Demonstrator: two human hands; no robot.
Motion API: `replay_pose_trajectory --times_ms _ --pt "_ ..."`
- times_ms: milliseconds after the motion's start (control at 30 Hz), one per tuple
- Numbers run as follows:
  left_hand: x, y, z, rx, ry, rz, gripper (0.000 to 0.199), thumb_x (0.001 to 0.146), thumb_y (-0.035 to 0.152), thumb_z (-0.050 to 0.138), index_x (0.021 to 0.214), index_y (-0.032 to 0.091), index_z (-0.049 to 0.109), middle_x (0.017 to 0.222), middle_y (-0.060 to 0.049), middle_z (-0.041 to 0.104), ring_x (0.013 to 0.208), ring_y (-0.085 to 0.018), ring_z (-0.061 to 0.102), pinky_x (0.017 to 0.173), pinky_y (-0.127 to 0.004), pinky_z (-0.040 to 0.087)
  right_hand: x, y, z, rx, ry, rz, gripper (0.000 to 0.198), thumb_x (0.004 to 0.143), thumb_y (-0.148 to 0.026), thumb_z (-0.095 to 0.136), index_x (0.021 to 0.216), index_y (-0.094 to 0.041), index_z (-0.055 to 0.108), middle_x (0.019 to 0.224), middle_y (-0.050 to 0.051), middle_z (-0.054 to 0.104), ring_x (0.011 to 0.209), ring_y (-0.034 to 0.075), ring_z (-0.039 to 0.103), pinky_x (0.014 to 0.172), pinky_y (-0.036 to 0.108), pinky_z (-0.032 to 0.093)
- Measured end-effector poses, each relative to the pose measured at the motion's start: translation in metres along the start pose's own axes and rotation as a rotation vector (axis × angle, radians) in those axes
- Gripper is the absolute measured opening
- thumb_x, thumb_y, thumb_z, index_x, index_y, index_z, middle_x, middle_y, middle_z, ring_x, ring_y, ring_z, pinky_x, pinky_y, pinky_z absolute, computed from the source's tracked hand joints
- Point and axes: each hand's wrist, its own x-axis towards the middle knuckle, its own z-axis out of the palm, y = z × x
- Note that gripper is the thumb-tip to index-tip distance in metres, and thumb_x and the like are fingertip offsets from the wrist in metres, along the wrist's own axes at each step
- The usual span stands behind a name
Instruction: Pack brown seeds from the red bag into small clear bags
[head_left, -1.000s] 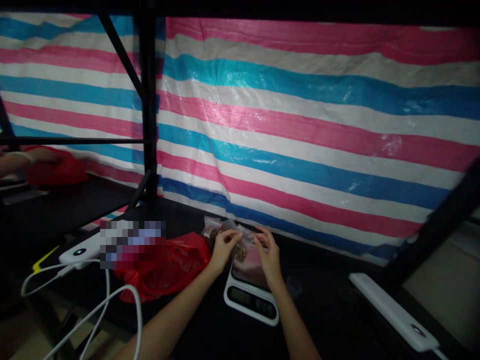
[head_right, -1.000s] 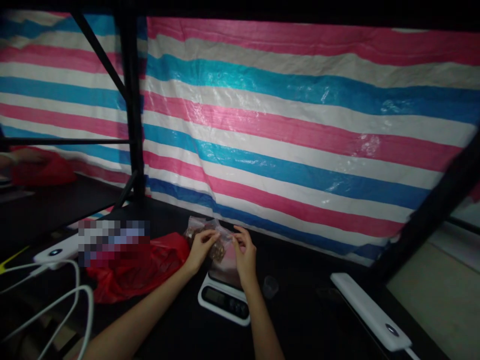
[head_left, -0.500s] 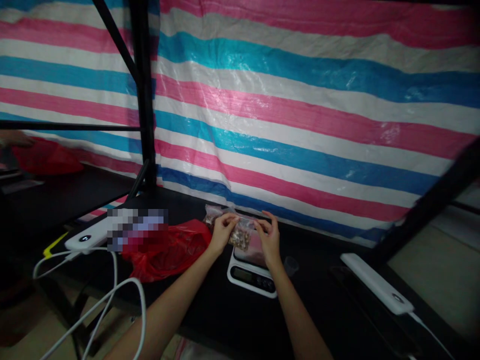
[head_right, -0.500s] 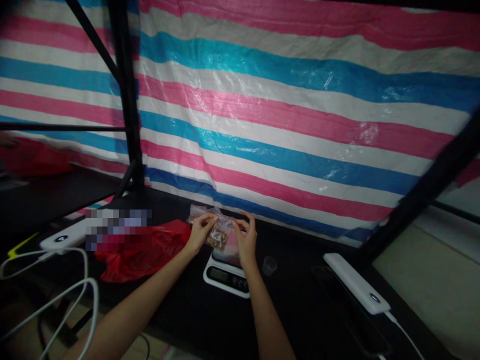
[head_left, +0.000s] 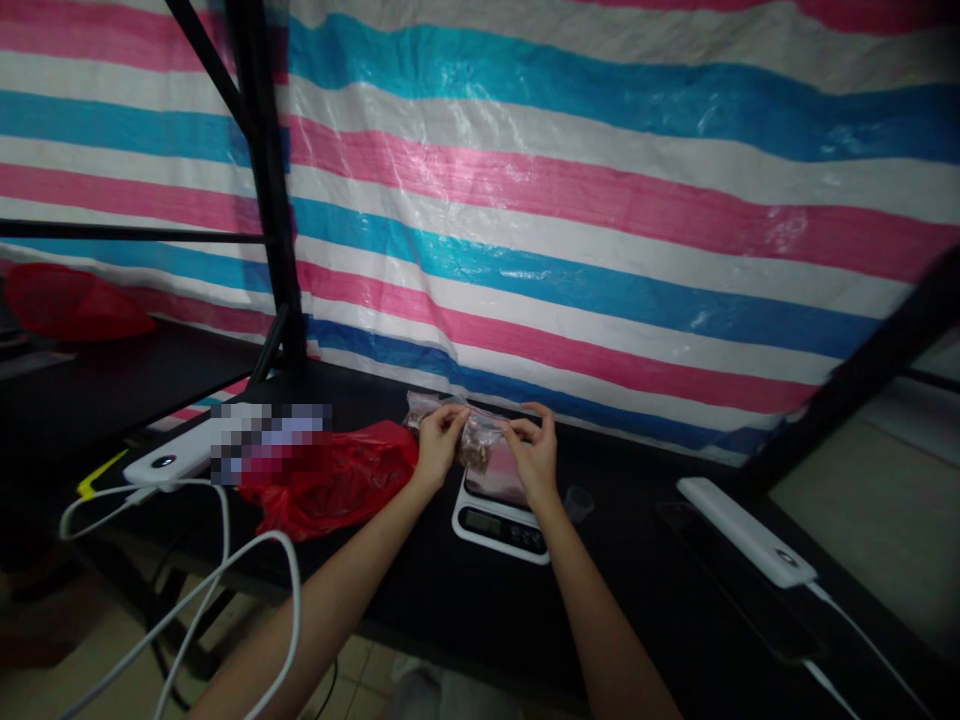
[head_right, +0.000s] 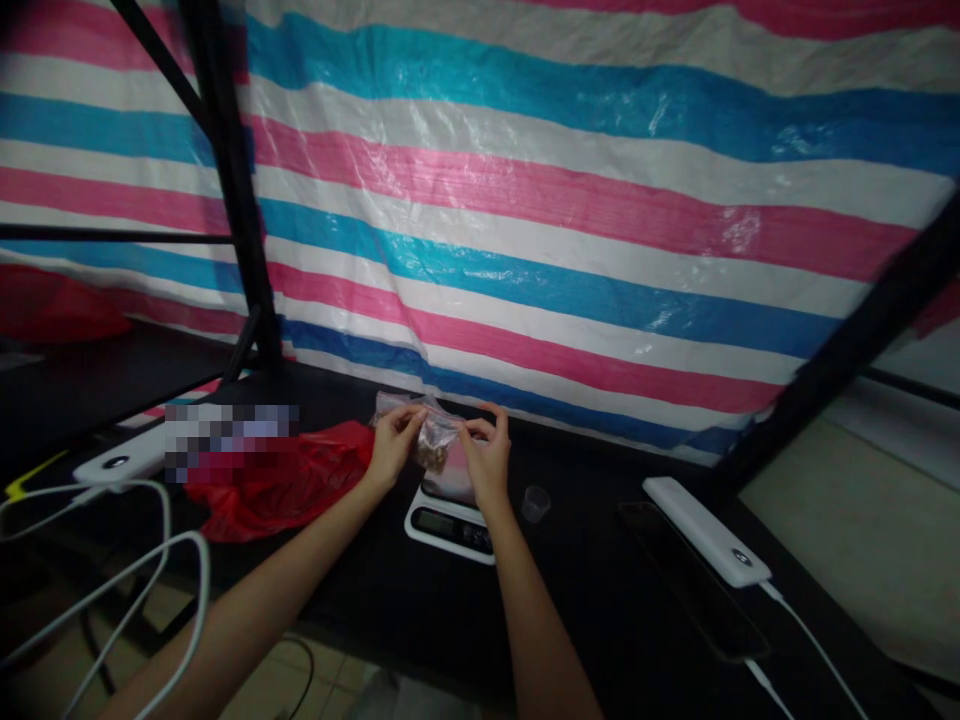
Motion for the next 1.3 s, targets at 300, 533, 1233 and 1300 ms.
replay_pose_trajectory --times_ms 300,533,1233,1300 --pt "-0.003 0.001 -0.002 0.032 -0.041 0.016 0.022 0.073 0.034 0.056 0.076 0.012 0.060 0.064 -0.001 0.059 0.061 -0.012 0.054 0.057 -0.020 0.040 0.000 0.007 0.002 0.043 0.005 0.019 0.043 0.067 -0.024 0.062 0.099 -0.024 0.033 0.061 -0.009 0.058 0.056 0.012 0.055 0.059 0.024 0.040" --pt "-0.004 0.010 -0.004 0.041 -0.071 -0.016 0.025 0.068 0.037 0.061 0.076 0.013 0.062 0.064 -0.001 0.061 0.059 -0.013 0.054 0.056 -0.021 0.041 -0.003 0.004 0.006 0.067 -0.001 0.019 0.037 0.066 -0.025 0.062 0.095 -0.023 0.039 0.065 -0.006 0.057 0.060 0.012 0.057 0.060 0.024 0.045" --pt "-0.005 0.020 -0.008 0.158 -0.155 0.049 0.023 0.067 0.033 0.065 0.076 0.012 0.066 0.070 -0.004 0.066 0.062 -0.015 0.058 0.059 -0.023 0.043 -0.003 -0.004 0.005 0.173 -0.110 0.041 0.056 0.063 -0.028 0.069 0.113 -0.022 0.046 0.072 0.000 0.065 0.067 0.016 0.063 0.060 0.025 0.049" --pt "-0.005 0.020 -0.008 0.177 -0.165 0.054 0.024 0.067 0.034 0.064 0.077 0.012 0.066 0.069 -0.004 0.066 0.060 -0.015 0.058 0.057 -0.023 0.043 -0.003 -0.004 0.007 0.199 -0.106 0.051 0.057 0.062 -0.026 0.069 0.113 -0.022 0.044 0.070 -0.001 0.065 0.067 0.015 0.063 0.061 0.026 0.049"
